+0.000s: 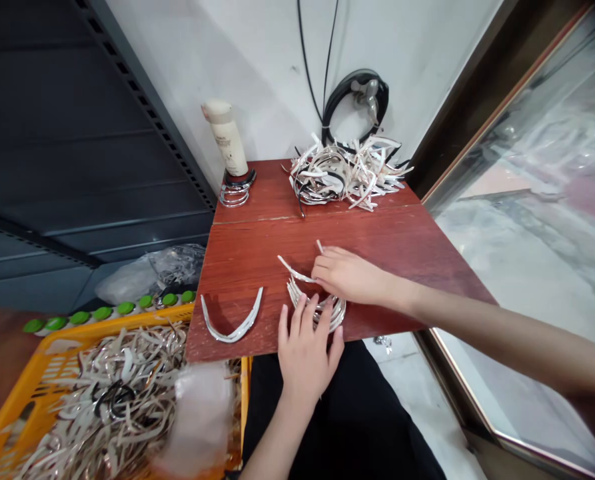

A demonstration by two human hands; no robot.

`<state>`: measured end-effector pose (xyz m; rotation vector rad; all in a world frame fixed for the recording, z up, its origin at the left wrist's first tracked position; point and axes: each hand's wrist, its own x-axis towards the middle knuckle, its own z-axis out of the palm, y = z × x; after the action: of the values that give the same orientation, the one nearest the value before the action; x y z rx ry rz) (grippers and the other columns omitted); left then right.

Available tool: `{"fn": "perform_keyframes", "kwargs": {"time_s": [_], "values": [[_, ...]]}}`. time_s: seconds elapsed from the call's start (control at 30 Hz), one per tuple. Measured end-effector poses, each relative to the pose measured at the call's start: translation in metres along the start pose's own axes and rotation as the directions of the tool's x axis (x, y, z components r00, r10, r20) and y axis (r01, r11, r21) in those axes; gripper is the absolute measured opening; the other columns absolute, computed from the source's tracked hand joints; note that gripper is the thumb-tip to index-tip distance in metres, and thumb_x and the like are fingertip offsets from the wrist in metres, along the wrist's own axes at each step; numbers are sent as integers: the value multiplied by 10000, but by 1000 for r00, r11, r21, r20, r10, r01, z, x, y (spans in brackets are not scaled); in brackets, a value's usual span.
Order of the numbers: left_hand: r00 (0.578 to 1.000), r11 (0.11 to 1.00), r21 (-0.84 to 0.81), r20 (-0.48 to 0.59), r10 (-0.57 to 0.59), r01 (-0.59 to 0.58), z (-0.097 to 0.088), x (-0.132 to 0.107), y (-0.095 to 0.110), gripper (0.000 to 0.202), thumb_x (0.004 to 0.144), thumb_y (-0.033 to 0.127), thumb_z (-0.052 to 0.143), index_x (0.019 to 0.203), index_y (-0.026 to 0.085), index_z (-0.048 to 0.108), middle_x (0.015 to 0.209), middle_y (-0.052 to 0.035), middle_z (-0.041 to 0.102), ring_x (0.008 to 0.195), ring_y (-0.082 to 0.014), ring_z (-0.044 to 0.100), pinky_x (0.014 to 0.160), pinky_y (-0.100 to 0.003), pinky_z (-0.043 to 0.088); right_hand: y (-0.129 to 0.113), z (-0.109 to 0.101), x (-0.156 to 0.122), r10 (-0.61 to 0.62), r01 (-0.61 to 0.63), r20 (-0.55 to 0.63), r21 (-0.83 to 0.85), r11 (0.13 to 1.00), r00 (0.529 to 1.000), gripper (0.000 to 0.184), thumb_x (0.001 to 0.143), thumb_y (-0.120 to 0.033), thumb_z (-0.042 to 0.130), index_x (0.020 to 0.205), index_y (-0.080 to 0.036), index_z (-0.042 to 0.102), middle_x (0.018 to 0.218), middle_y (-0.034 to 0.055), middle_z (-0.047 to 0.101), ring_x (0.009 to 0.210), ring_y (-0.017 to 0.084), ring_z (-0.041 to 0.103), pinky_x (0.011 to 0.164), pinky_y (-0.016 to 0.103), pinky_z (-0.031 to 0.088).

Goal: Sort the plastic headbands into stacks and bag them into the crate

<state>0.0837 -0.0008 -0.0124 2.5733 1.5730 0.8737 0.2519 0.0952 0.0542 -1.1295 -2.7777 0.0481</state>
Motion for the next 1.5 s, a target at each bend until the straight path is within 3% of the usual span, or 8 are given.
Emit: {"fn": "perform_keyframes", "kwargs": {"time_s": [0.5,0.63,0.77,0.9,1.17,1.27,1.37,1.5], "values": [[999,1000,1,-49,7,-7,3,1,-1,425,928,339,544,1318,177,599,1362,-73,623,1258,-247,561,1212,-426,171,-4,35,-50,96,-64,-102,282,957,990,410,1032,-259,401,1411,-149,513,1493,129,474,1451,249,322,1189,506,313],[999,1000,13,-52,12,-11,2,3,-2,448,928,340,535,1330,151,586,1383,-85,604,1257,-246,565,1208,-402,179,2,29,-48,52,-18,-117,272,962,992,354,1024,-263,435,1345,-216,576,1466,65,518,1439,229,348,1211,517,245],[998,1000,26,-57,19,-17,3,4,-2,434,927,343,533,1316,162,601,1389,-82,597,1245,-258,574,1211,-410,166,56,11,-37,267,-242,-305,117,963,914,279,1014,-272,462,1215,-224,649,1307,72,641,1238,215,553,1112,453,380],[997,999,32,-70,25,-23,3,5,-2,427,927,347,534,1306,165,608,1378,-86,605,1242,-262,577,1216,-421,153,131,-4,-31,435,-527,-435,-111,843,788,305,997,-209,456,1213,-132,657,1303,200,599,1192,312,502,983,512,401],[998,999,44,-52,25,-23,1,5,-2,430,933,358,522,1310,172,611,1377,-71,610,1254,-251,566,1222,-403,135,195,-37,-27,321,-387,-291,-206,899,901,209,931,-184,612,1117,-187,707,1400,144,550,1288,255,420,1093,464,255],[998,999,50,-51,23,-20,2,4,-2,436,934,360,521,1320,174,604,1391,-63,598,1260,-249,560,1222,-403,139,188,-69,-29,304,-347,-251,-146,927,919,194,862,-226,706,1052,-191,721,1229,104,666,1182,222,530,1027,389,340],[999,999,47,-47,21,-19,3,3,-2,446,937,359,520,1338,175,586,1417,-61,575,1277,-246,547,1213,-407,165,151,-98,-30,433,-408,-287,148,901,854,181,807,-289,758,962,-203,723,953,49,728,903,176,639,868,312,440],[999,999,46,-34,16,-14,4,1,-1,446,941,359,516,1347,183,573,1438,-59,555,1307,-249,522,1192,-423,218,73,-83,-13,525,-381,-208,481,790,825,187,815,-387,751,925,-237,747,863,5,734,770,167,659,697,267,484]]}}
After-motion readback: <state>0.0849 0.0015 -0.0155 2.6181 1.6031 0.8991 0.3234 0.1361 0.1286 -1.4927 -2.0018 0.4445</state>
